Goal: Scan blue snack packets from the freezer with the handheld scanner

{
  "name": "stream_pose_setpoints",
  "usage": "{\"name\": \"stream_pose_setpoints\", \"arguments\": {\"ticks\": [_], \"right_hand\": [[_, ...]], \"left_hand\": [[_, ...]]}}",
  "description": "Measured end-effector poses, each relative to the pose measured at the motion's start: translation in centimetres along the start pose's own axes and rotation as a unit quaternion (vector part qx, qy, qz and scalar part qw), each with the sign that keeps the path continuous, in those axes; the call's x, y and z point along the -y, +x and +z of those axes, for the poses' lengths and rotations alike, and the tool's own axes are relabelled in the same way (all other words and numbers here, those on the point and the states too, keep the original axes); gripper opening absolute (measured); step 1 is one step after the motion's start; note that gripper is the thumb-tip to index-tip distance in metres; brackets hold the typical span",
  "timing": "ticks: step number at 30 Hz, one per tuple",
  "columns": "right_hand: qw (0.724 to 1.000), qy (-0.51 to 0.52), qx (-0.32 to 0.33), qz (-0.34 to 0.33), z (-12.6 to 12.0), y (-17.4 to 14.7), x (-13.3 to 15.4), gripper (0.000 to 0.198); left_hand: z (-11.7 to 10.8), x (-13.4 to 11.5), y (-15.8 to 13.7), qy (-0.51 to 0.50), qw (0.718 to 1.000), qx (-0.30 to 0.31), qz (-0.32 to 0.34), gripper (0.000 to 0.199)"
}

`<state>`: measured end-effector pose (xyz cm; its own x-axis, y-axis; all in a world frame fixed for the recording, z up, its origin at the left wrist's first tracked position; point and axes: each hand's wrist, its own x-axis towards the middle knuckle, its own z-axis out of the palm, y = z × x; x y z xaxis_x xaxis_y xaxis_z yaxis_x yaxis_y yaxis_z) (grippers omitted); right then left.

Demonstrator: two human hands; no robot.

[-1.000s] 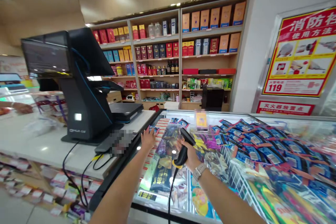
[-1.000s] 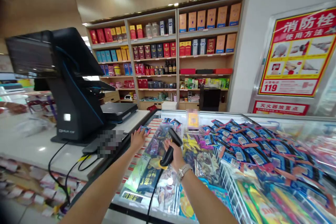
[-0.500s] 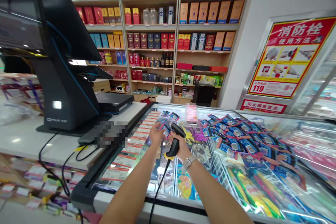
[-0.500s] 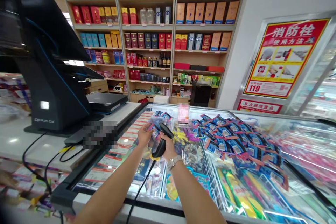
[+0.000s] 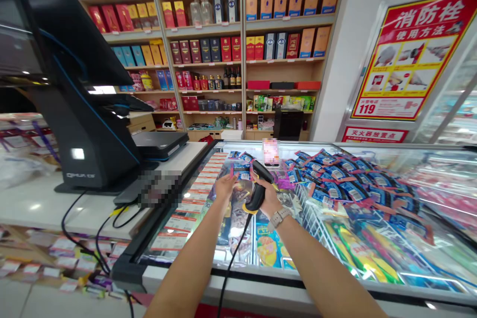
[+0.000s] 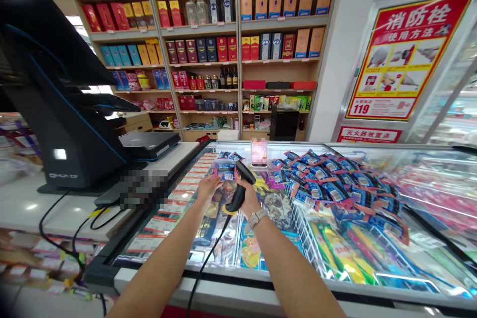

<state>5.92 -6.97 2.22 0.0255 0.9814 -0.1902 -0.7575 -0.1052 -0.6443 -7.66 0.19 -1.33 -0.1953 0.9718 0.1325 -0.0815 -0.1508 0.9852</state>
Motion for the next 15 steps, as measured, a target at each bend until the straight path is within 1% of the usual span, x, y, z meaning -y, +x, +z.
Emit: {"name": "stream_pose_setpoints", "arguments": {"ticks": [2,4,6,7,8,10,12,13,15], "right_hand": [[1.0,0.006,0.011,-0.013,-0.1,-0.1,0.9,0.023],[1.0,0.006,0.027,-0.008,-0.4,-0.1,1.5,0.027],[0.999,-0.003,0.045,-0.001,-0.7,0.0,1.8,0.028],[0.999,-0.01,0.049,-0.009,-0.8,0.1,1.8,0.028],[0.998,-0.021,0.046,-0.025,-1.0,0.2,1.9,0.027],[0.995,-0.072,0.025,-0.064,-1.1,0.3,1.9,0.022],[0.983,-0.164,0.02,-0.085,-1.1,0.2,2.0,0.013],[0.97,-0.223,0.028,-0.088,-1.0,0.0,2.1,0.012],[0.93,-0.349,0.042,-0.106,-0.6,-0.4,2.3,0.018]], "left_hand": [[0.1,-0.4,-0.1,-0.008,0.999,0.035,-0.025,0.024],[0.1,-0.7,-0.3,-0.001,0.998,0.062,-0.024,0.028],[0.1,-0.8,-0.3,0.002,0.997,0.075,-0.018,0.032],[0.0,-0.8,-0.3,0.001,0.997,0.07,-0.014,0.033],[-0.1,-0.8,-0.3,-0.001,0.998,0.056,-0.008,0.033],[-0.3,-0.7,0.0,-0.011,1.0,0.009,0.003,0.033],[-0.6,-0.6,0.3,-0.025,0.999,-0.036,0.012,0.032],[-0.7,-0.5,0.5,-0.03,0.998,-0.052,0.016,0.032],[-0.9,-0.3,0.7,-0.031,0.996,-0.074,0.028,0.031]]}}
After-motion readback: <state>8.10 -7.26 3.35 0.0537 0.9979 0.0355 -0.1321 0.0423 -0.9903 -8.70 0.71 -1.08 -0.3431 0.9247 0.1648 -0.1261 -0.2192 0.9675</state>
